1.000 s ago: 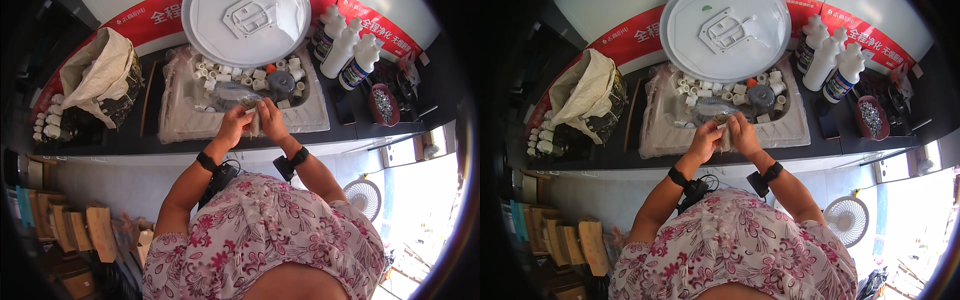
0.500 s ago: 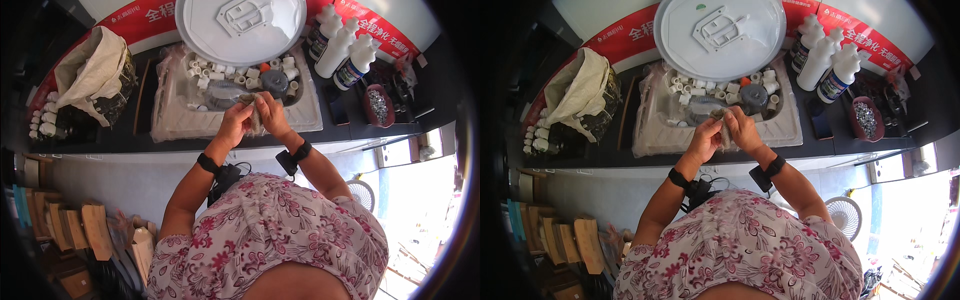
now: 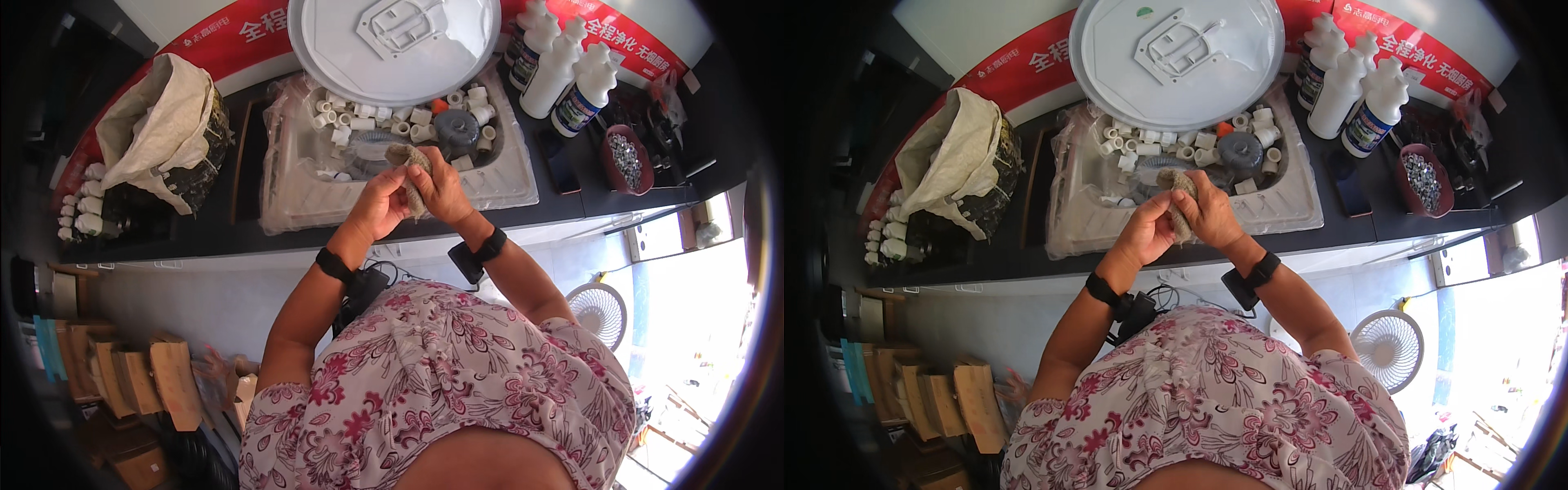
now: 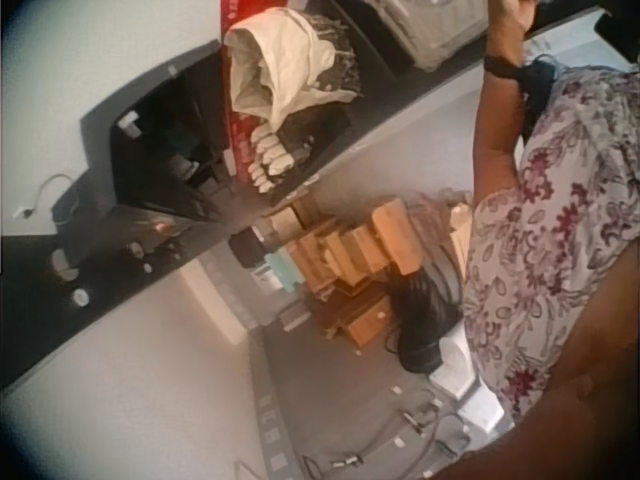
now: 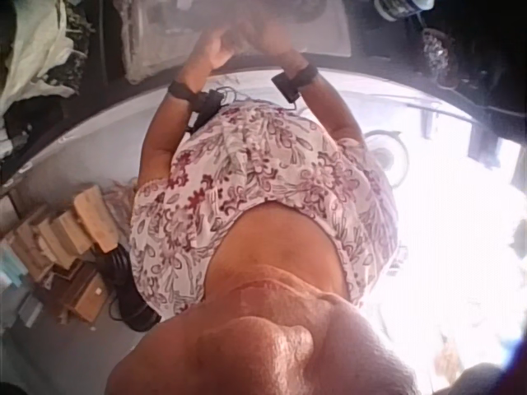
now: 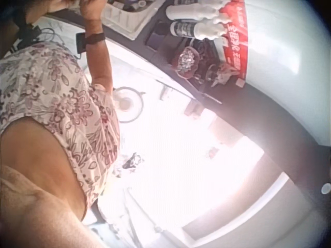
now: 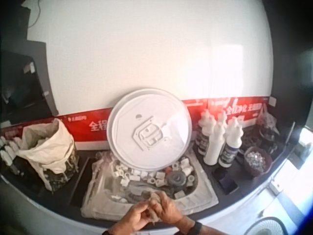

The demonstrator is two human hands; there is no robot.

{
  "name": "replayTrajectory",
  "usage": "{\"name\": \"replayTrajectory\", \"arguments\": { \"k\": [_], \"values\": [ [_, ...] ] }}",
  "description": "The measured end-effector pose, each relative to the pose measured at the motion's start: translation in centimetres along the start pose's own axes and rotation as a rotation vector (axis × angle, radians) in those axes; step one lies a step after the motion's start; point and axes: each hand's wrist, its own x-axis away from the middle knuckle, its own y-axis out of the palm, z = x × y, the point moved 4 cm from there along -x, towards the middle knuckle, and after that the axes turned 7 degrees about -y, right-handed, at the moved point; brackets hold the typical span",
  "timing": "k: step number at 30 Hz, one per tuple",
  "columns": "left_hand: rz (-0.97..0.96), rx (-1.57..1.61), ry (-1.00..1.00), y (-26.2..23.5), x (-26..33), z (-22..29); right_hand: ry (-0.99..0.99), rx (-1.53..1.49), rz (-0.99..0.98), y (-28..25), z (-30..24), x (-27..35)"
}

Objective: The person fits white PVC pipe joints together by hand on a cluttered counter. They pick up individual elbow and straight connectors, insert one into another, and place the assembled components back onto the surface among other plumbing supplies.

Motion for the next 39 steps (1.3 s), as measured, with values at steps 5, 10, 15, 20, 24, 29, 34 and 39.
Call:
{"name": "replayTrajectory", "arguments": {
  "k": [5,10,15,20,24,29,34,39],
  "values": [
    [-0.079,-0.063,-0.104,-0.5,-0.1,-0.2,0.285,-0.131,0.019,0.4,2.2,0.8],
    [0.027,0.036,-0.092,1.9,-0.2,-0.8,0.131,-0.182,0.052,-0.8,0.9,0.9],
    [0.097,0.068,-0.063,2.4,-0.5,-1.4,-0.037,-0.002,0.006,-2.1,-0.2,0.9],
    [-0.037,-0.048,-0.124,1.1,-1.4,-2.9,0.059,0.002,-0.051,-2.7,1.0,1.8],
    [-0.057,0.067,-0.127,0.9,-1.4,-3.5,0.255,-0.137,-0.062,-2.4,1.9,2.0],
    [-0.06,0.102,-0.076,1.1,-0.9,-2.1,-0.025,-0.072,-0.072,-2.6,-0.3,1.2],
    [-0.061,0.05,-0.137,1.2,-0.8,-1.4,0.081,-0.059,-0.034,-2.4,0.0,0.7],
    [-0.124,-0.08,-0.173,0.0,-1.5,-1.4,0.15,0.045,-0.048,-2.2,0.4,0.8]
  ]
}}
